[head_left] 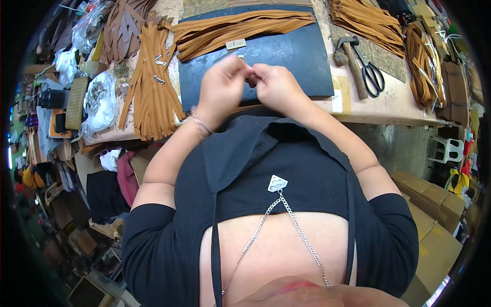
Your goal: The person assembles a leather accessory by hammering a small component into a strip of leather, fitting a metal hardware piece onto another strip, trimming the leather with scissors, and smoothing the edges using a small block.
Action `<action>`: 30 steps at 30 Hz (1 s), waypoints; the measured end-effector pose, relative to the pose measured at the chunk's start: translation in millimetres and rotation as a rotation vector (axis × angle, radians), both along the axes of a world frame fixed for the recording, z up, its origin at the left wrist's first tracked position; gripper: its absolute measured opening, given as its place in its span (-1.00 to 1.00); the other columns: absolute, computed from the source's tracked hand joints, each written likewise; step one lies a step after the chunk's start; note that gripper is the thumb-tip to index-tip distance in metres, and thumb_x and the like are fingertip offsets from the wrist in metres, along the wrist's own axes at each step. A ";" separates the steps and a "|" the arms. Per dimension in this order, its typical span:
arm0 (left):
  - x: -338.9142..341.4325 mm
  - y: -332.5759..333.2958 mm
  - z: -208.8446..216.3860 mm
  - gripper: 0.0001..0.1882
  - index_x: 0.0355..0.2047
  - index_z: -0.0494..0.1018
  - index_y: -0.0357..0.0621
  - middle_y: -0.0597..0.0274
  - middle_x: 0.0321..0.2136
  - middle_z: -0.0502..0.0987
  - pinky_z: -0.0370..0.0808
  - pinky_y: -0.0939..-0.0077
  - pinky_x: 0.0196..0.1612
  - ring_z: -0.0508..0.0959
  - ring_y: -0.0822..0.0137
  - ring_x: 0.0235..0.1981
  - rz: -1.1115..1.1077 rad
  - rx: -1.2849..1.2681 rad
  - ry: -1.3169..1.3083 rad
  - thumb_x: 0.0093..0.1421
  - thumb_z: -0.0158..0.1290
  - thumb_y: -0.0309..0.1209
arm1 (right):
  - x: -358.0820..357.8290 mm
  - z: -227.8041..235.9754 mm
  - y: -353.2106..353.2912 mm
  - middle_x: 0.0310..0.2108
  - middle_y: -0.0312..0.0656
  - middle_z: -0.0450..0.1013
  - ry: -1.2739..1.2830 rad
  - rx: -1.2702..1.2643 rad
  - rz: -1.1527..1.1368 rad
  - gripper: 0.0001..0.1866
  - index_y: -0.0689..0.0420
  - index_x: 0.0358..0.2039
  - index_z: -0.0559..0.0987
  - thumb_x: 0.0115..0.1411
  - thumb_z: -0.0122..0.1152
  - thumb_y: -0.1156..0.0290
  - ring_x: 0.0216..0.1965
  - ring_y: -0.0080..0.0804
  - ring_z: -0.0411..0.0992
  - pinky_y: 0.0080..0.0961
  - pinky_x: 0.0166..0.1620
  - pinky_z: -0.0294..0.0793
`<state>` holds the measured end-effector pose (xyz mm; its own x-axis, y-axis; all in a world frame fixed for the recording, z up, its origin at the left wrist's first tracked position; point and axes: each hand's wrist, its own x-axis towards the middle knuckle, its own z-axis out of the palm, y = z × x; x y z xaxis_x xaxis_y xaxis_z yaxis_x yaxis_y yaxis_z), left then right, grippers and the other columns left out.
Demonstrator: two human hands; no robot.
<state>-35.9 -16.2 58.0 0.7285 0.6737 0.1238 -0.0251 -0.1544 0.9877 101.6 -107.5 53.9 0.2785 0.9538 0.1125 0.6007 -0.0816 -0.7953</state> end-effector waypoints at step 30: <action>10.5 10.2 -2.2 -0.93 -0.46 0.45 -0.20 0.12 -0.51 0.56 0.46 0.37 -0.36 0.55 0.17 -0.46 0.147 0.521 0.122 0.16 0.05 -0.61 | 3.5 -3.6 6.0 -0.38 0.03 0.56 -0.015 -0.093 -0.052 -0.83 0.13 -0.35 0.62 0.15 0.05 0.45 -0.32 0.05 0.53 -0.18 -0.23 0.51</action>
